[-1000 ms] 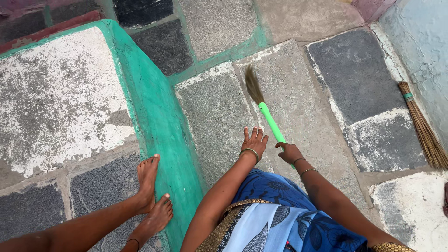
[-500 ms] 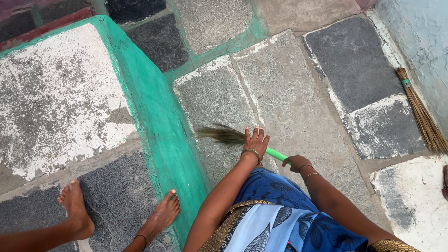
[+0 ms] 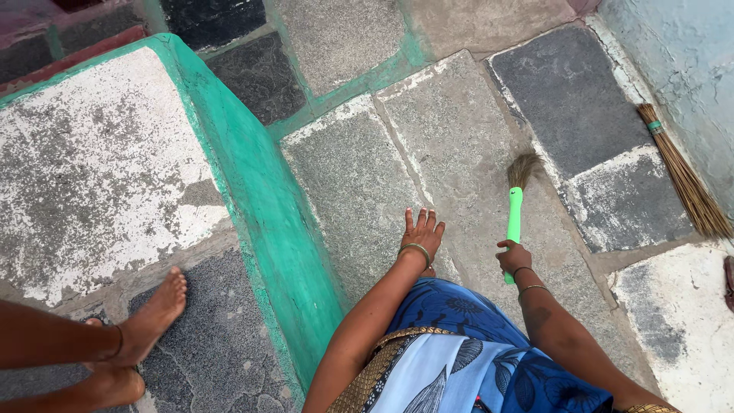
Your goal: The person sweeps a stone-tiled floor using a small hand broom, moving dirt and debris along the surface.
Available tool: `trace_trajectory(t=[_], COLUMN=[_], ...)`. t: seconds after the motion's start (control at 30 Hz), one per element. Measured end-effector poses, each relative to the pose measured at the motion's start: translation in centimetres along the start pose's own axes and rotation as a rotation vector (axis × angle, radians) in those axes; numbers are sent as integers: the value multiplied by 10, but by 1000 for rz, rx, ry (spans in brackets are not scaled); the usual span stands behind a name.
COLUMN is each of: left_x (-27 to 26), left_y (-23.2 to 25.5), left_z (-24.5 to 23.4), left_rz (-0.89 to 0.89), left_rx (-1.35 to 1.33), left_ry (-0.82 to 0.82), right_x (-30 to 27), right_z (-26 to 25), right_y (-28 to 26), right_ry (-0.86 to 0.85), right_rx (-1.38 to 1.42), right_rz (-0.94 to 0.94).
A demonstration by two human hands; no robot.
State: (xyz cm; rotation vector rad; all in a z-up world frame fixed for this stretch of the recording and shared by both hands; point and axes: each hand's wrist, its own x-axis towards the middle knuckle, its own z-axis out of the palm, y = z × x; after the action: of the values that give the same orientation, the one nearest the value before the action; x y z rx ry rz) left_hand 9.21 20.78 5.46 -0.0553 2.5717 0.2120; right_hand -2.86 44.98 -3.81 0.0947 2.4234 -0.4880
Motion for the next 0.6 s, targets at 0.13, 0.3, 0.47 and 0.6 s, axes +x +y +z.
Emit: trace_trajectory(t=[0.13,0.3,0.47,0.6], left_x=[-4,0,2,6], left_y=[0,-2,-10,-18], left_z=[2,16,34,54], left_rz=[6,-17,-35,-70], left_rx=[26,28,0,-34], left_ry=[134,208,182,242], right_x=[-4,-8,-12,-18], right_z=[12,33,54,63], right_y=[-17,-35,-57,-64], right_ry=[16,-87,-211,-257], right_rx=[-61,-446,-695,-788], right_rz=[-146,-419,-479,-511])
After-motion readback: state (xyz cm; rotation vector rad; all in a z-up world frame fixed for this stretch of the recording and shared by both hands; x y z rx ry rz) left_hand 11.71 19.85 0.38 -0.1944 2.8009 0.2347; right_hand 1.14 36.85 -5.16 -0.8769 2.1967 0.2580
